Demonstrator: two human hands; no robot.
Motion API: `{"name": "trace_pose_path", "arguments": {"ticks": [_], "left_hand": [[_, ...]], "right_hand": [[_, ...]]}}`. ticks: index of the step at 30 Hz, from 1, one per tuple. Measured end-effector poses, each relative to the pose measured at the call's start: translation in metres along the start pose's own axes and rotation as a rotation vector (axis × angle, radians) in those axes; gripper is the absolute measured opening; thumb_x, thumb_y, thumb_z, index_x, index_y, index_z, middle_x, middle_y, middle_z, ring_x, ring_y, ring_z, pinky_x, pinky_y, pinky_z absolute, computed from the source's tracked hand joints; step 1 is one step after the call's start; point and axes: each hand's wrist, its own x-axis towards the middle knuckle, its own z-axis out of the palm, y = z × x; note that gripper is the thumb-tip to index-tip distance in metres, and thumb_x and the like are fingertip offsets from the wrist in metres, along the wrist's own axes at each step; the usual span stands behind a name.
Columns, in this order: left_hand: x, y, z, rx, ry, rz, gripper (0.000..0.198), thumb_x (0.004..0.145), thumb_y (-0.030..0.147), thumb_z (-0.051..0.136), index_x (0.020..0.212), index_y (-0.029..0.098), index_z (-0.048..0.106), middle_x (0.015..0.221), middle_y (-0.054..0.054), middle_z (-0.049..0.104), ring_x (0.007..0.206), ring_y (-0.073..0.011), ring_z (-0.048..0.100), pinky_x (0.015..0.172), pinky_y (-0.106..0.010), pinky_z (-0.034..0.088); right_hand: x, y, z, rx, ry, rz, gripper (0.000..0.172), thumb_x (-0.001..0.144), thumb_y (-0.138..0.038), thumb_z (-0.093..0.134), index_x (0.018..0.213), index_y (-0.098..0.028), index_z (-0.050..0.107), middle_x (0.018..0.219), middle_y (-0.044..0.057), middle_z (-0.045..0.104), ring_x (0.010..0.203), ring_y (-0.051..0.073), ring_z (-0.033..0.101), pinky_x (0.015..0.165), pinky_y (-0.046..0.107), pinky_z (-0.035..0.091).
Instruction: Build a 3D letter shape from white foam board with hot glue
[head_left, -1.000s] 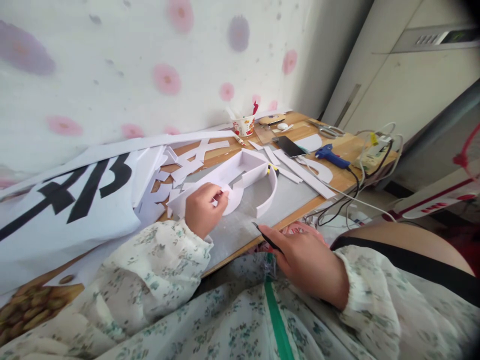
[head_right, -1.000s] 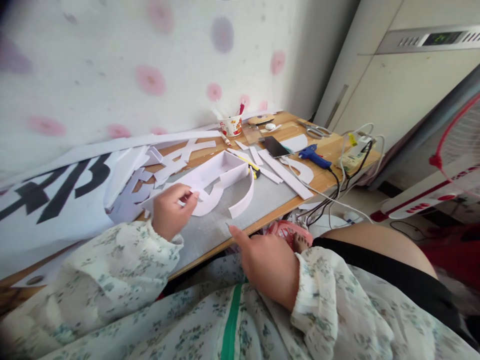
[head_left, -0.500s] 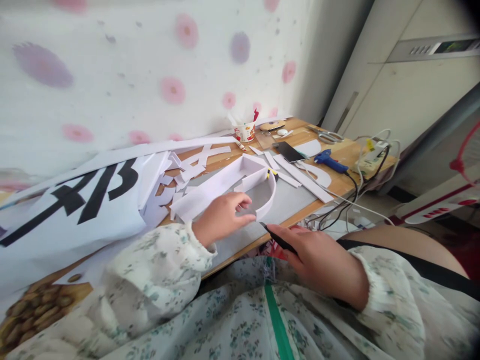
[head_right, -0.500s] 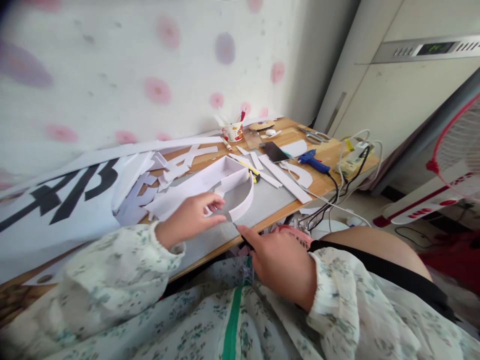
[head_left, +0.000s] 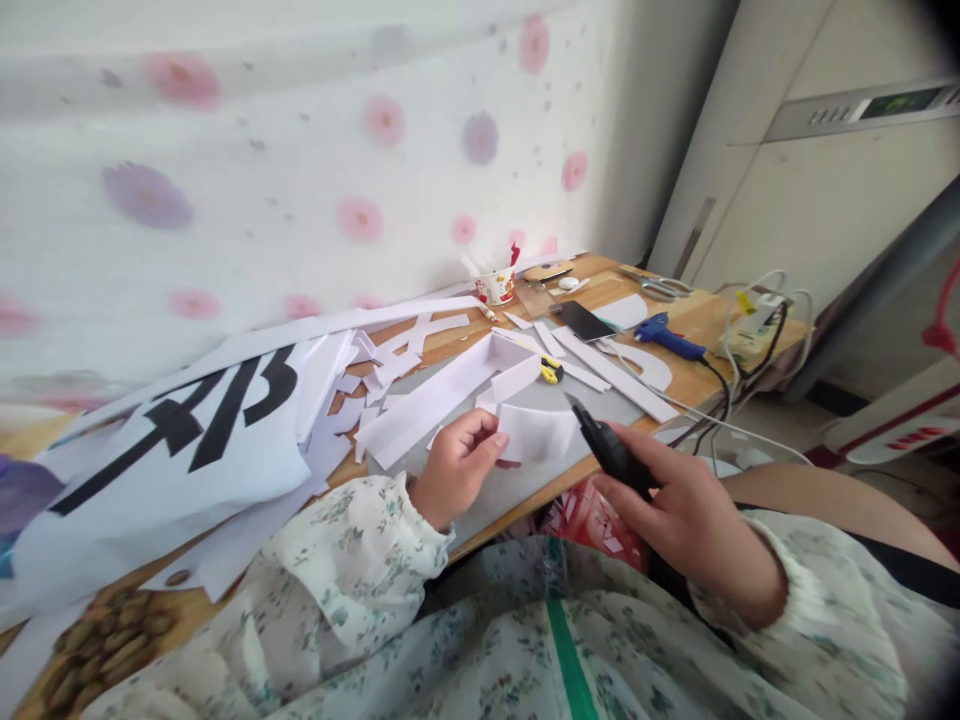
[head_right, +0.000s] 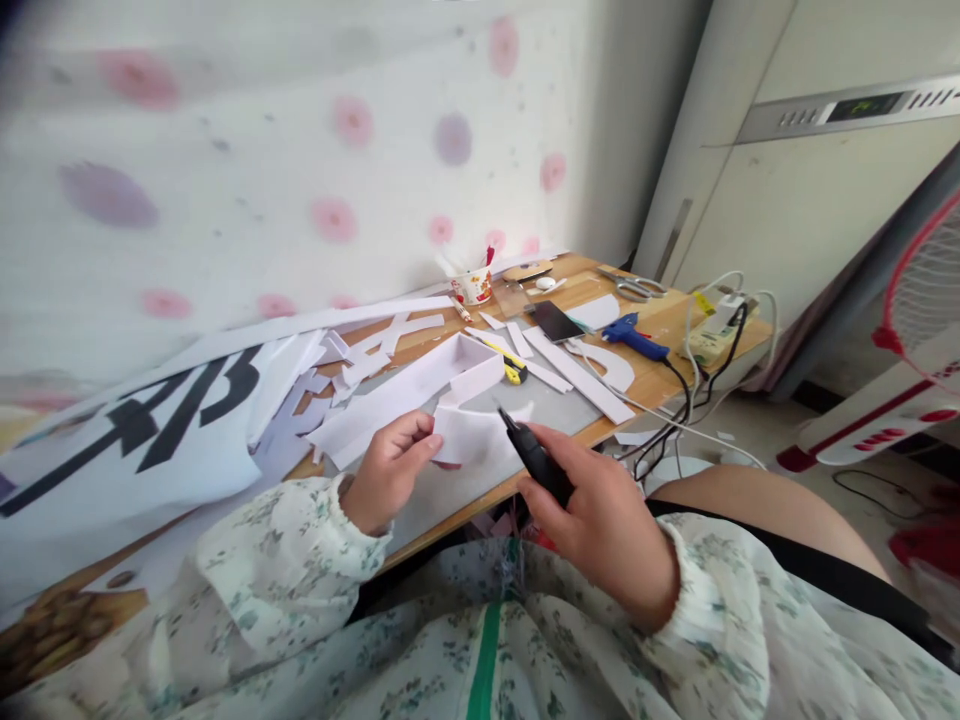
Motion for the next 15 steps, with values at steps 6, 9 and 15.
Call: {"name": "trace_pose_path", "arguments": {"ticks": [6, 9, 15], "left_hand": [[-0.006, 0.003, 0.004, -0.459, 0.027, -0.1, 0.02, 0.082, 0.035, 0.064, 0.083, 0.015, 0.061, 0.071, 0.002, 0.058, 0.056, -0.0087, 0.056, 0.048, -0.019, 0.05], [-0.008, 0.008, 0.007, -0.534, 0.047, -0.127, 0.021, 0.076, 0.033, 0.073, 0.082, 0.015, 0.063, 0.067, 0.003, 0.057, 0.05, -0.0063, 0.052, 0.045, -0.017, 0.045], [-0.016, 0.018, 0.01, -0.518, -0.2, -0.101, 0.037, 0.078, 0.041, 0.071, 0.106, 0.017, 0.067, 0.094, -0.006, 0.07, 0.083, -0.0206, 0.064, 0.079, -0.034, 0.052]], "right_hand": [[0.012, -0.004, 0.001, 0.109, -0.019, 0.031, 0.028, 0.081, -0.04, 0.057, 0.098, -0.019, 0.064, 0.086, 0.006, 0.069, 0.076, 0.022, 0.063, 0.068, 0.031, 0.05], [0.014, -0.008, 0.007, 0.276, -0.11, 0.155, 0.022, 0.078, -0.041, 0.058, 0.079, -0.019, 0.059, 0.072, 0.004, 0.064, 0.066, 0.019, 0.058, 0.059, 0.03, 0.047], [0.009, -0.019, 0.027, 0.777, -0.319, 0.368, 0.03, 0.079, -0.046, 0.061, 0.082, -0.017, 0.055, 0.056, -0.003, 0.052, 0.049, 0.011, 0.045, 0.047, 0.024, 0.037]]}}
